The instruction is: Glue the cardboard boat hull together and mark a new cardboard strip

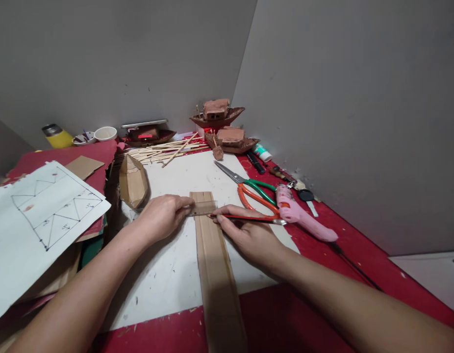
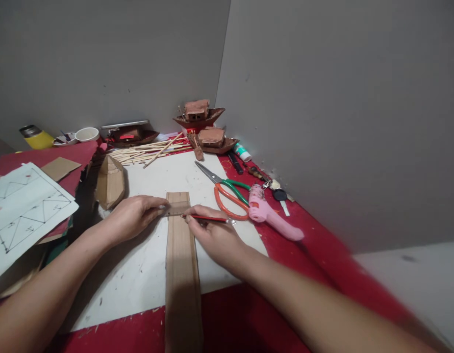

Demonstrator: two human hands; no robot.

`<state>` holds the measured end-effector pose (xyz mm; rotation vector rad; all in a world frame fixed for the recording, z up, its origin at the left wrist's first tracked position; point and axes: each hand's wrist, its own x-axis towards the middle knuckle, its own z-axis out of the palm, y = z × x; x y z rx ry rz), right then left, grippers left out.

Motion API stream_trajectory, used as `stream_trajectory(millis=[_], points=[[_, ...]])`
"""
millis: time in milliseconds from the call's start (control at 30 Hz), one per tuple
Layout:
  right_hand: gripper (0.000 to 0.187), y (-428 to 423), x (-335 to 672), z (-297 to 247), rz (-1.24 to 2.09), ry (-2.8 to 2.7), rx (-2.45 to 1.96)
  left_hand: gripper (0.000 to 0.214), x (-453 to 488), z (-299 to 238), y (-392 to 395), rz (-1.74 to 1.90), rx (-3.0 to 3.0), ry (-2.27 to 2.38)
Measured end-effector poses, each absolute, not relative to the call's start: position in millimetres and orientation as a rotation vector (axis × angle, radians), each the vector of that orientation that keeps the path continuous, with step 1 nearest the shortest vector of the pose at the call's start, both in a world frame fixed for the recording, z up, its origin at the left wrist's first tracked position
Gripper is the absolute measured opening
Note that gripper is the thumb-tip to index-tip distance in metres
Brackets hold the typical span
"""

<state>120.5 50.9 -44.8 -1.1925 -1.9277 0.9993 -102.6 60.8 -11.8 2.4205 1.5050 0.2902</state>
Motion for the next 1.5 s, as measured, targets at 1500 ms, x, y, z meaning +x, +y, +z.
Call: stream_trajectory(millis=[1500], points=[[0.021,27,121,-17,1.589,-1.765,-0.87,0.014,-54,35,16,1.408,1.205,1.188]])
